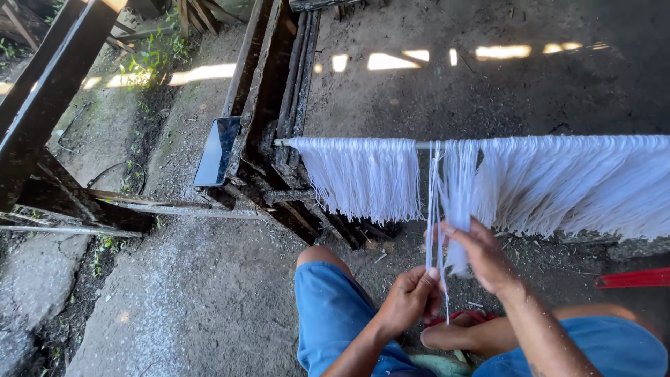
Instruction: A person is seen sitting on a stool, efficiently organizing and spreading out bundles of white threads along a horizontal metal rod mounted on a wooden frame.
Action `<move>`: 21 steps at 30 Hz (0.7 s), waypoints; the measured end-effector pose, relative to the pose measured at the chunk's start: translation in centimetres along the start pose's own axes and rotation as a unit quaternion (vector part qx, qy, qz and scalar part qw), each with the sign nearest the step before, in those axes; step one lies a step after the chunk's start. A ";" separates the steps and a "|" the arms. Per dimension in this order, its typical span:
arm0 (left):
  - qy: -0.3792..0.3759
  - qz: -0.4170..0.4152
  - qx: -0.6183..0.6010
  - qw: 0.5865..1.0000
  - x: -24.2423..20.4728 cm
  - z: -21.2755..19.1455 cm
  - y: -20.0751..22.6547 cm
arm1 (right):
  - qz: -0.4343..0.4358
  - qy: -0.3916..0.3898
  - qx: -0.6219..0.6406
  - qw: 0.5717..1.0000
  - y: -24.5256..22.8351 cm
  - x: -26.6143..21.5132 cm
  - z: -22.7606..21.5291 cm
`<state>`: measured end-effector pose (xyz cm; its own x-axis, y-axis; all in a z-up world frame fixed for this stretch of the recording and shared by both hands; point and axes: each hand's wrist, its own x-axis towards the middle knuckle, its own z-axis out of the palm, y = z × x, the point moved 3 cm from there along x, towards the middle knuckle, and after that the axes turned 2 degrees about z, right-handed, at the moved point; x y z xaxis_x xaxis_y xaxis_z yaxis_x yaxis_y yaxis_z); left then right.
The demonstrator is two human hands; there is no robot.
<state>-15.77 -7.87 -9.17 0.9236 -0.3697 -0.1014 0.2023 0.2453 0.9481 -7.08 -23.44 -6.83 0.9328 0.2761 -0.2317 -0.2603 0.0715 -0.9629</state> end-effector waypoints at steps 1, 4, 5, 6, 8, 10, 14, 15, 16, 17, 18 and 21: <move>-0.015 -0.018 0.037 0.999 0.0 0.1 -1.2 | -0.018 -0.108 0.116 0.987 0.4 -0.5 1.1; -0.059 -0.064 0.133 0.987 0.6 -0.4 -3.8 | -0.075 -0.086 0.028 0.993 2.1 -1.5 1.5; -0.059 -0.064 0.133 0.987 0.6 -0.8 -3.1 | -0.075 -0.086 0.027 0.993 3.6 -1.6 -0.7; -0.098 -0.057 0.198 0.974 0.6 -0.9 -2.3 | -0.101 -0.028 -0.003 0.994 5.0 -1.7 -3.2; -0.137 -0.044 0.263 0.954 1.2 -1.8 -0.4 | -0.130 0.031 -0.036 0.990 6.9 -2.3 -8.0; -0.031 0.071 0.314 0.946 2.3 -3.7 2.2 | -0.037 0.216 -0.270 0.938 8.6 -3.3 -13.5; 0.123 0.242 0.397 0.877 5.5 -6.2 12.0 | 0.242 0.105 -0.566 0.781 16.8 -0.7 -20.2; 0.149 0.324 0.460 0.813 5.8 -6.1 14.8 | 0.237 0.068 -0.534 0.809 15.5 -0.9 -17.9; 0.171 0.400 0.518 0.737 6.1 -5.9 17.4 | 0.231 0.031 -0.499 0.834 14.3 -1.1 -15.6; 0.174 0.399 0.518 0.736 7.4 -6.3 17.5 | 0.230 0.029 -0.501 0.834 10.7 -0.4 -11.0; 0.194 0.401 0.538 0.716 8.6 -6.6 17.7 | 0.139 0.042 -0.401 0.904 6.3 -0.4 -6.5; 0.203 0.389 0.601 0.668 12.1 -8.6 16.6 | -0.075 0.090 -0.286 0.951 -1.4 2.2 0.6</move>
<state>1.59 -0.60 2.72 0.6590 -0.2158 0.7205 -0.5718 -0.7660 0.2936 -4.83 -22.36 -5.87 0.9896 0.1324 -0.0559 0.0098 -0.4504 -0.8928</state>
